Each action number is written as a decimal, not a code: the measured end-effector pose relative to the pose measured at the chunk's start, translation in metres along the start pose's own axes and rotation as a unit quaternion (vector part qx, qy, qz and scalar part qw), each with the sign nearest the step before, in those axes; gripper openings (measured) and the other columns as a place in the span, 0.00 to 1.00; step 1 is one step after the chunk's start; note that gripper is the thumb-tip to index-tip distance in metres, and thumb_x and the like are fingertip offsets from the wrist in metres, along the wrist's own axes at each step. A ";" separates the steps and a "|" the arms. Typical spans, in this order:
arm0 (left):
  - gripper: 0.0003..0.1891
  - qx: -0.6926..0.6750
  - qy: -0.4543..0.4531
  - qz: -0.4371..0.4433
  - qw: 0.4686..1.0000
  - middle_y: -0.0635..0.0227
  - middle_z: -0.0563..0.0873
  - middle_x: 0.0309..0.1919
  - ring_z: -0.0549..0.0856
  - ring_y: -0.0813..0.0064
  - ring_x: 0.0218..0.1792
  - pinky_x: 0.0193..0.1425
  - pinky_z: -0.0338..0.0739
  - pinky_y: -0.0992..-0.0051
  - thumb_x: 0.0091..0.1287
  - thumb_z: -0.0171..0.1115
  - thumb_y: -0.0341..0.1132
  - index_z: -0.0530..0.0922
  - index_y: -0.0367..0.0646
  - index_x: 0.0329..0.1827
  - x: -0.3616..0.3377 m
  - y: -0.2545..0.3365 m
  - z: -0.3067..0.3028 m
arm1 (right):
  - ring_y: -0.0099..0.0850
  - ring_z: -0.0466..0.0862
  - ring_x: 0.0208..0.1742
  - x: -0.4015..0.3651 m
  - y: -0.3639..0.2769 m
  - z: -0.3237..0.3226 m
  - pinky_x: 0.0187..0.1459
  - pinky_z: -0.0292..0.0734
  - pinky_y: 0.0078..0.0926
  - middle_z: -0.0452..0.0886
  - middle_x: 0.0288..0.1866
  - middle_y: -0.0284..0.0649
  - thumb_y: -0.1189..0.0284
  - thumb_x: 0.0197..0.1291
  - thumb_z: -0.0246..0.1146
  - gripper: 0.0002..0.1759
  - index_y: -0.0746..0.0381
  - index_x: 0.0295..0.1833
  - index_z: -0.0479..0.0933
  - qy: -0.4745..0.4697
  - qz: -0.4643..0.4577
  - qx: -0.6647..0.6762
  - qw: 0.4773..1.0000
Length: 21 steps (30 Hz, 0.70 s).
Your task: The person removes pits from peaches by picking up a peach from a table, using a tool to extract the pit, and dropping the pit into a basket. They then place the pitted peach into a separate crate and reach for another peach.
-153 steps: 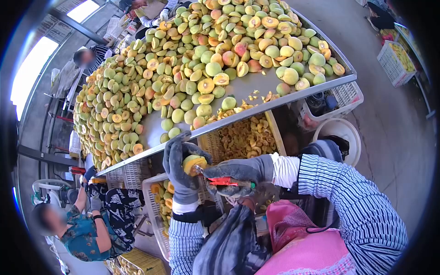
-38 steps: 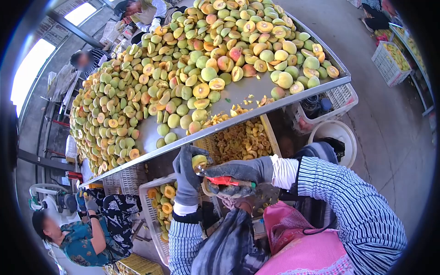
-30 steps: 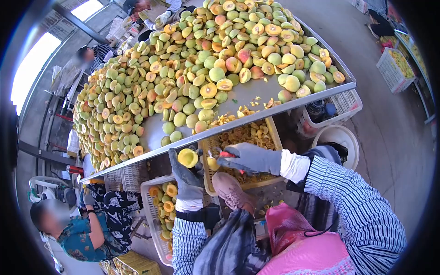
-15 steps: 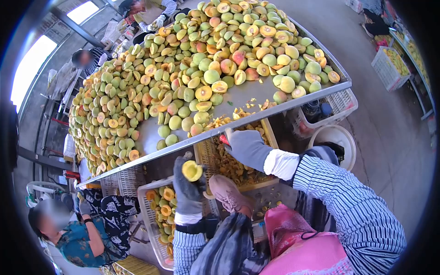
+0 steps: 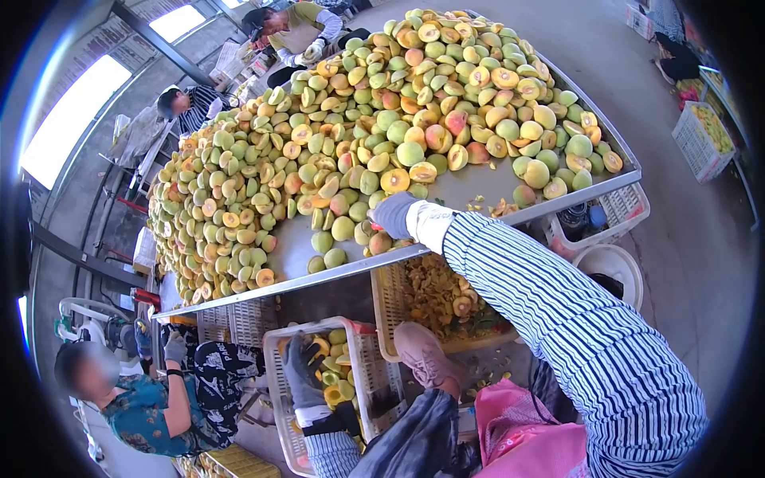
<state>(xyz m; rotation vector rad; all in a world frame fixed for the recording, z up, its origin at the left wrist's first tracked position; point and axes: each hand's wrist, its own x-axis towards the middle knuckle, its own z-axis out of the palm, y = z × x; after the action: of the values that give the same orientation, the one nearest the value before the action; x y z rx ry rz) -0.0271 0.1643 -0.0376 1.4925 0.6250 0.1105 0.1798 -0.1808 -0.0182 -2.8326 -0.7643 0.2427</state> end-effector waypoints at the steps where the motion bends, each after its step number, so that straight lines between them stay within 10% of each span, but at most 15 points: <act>1: 0.20 0.005 -0.048 0.019 0.999 0.63 0.86 0.48 0.86 0.70 0.45 0.46 0.80 0.71 0.70 0.62 0.45 0.78 0.45 0.59 -0.009 0.008 0.021 | 0.46 0.86 0.51 -0.002 0.003 0.000 0.47 0.81 0.44 0.84 0.49 0.48 0.68 0.62 0.62 0.18 0.59 0.57 0.75 0.026 0.003 -0.007 1.000; 6: 0.19 0.003 -0.136 0.093 0.986 0.62 0.86 0.50 0.87 0.68 0.48 0.47 0.84 0.69 0.75 0.57 0.44 0.77 0.43 0.62 -0.028 0.018 0.077 | 0.37 0.87 0.44 -0.042 0.045 -0.003 0.39 0.81 0.37 0.83 0.43 0.48 0.61 0.49 0.76 0.35 0.64 0.60 0.73 0.169 0.051 0.255 0.951; 8: 0.20 0.009 -0.161 0.154 0.975 0.61 0.86 0.52 0.87 0.67 0.48 0.46 0.84 0.69 0.75 0.58 0.44 0.76 0.44 0.64 -0.038 0.024 0.103 | 0.24 0.84 0.33 -0.084 0.027 -0.028 0.28 0.75 0.25 0.81 0.38 0.39 0.57 0.52 0.77 0.36 0.62 0.62 0.73 0.080 0.103 0.642 0.755; 12: 0.27 -0.182 -0.364 -0.085 0.910 0.62 0.78 0.62 0.86 0.68 0.47 0.45 0.85 0.68 0.77 0.54 0.50 0.68 0.46 0.73 -0.052 0.034 0.155 | 0.15 0.74 0.25 -0.143 -0.035 -0.049 0.23 0.68 0.16 0.75 0.33 0.29 0.53 0.62 0.71 0.28 0.59 0.59 0.75 -0.040 0.095 0.741 0.664; 14: 0.30 -0.277 -0.497 -0.179 0.803 0.60 0.79 0.60 0.86 0.64 0.47 0.44 0.86 0.66 0.76 0.54 0.52 0.65 0.46 0.75 -0.039 0.017 0.169 | 0.16 0.76 0.27 -0.151 -0.055 -0.041 0.25 0.68 0.16 0.76 0.33 0.31 0.52 0.64 0.69 0.26 0.59 0.56 0.75 -0.037 0.081 0.658 0.748; 18: 0.25 -0.193 -0.330 -0.056 0.922 0.61 0.82 0.55 0.84 0.64 0.52 0.53 0.85 0.63 0.77 0.51 0.52 0.71 0.44 0.68 -0.036 -0.015 0.163 | 0.41 0.82 0.33 -0.171 -0.073 -0.005 0.33 0.75 0.37 0.79 0.35 0.48 0.54 0.66 0.67 0.24 0.64 0.52 0.73 0.253 0.020 0.454 0.854; 21: 0.22 -0.217 -0.309 -0.060 0.924 0.62 0.81 0.56 0.83 0.65 0.55 0.57 0.84 0.63 0.78 0.51 0.48 0.71 0.43 0.67 -0.046 0.003 0.155 | 0.58 0.84 0.36 -0.189 -0.098 0.011 0.36 0.77 0.50 0.83 0.33 0.53 0.51 0.67 0.62 0.24 0.62 0.51 0.71 0.145 0.050 0.315 0.937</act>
<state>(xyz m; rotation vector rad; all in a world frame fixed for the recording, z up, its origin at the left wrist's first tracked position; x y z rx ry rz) 0.0057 0.0060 -0.0269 0.9734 0.1569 -0.2949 -0.0310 -0.1928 0.0139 -2.2250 -0.3851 0.0607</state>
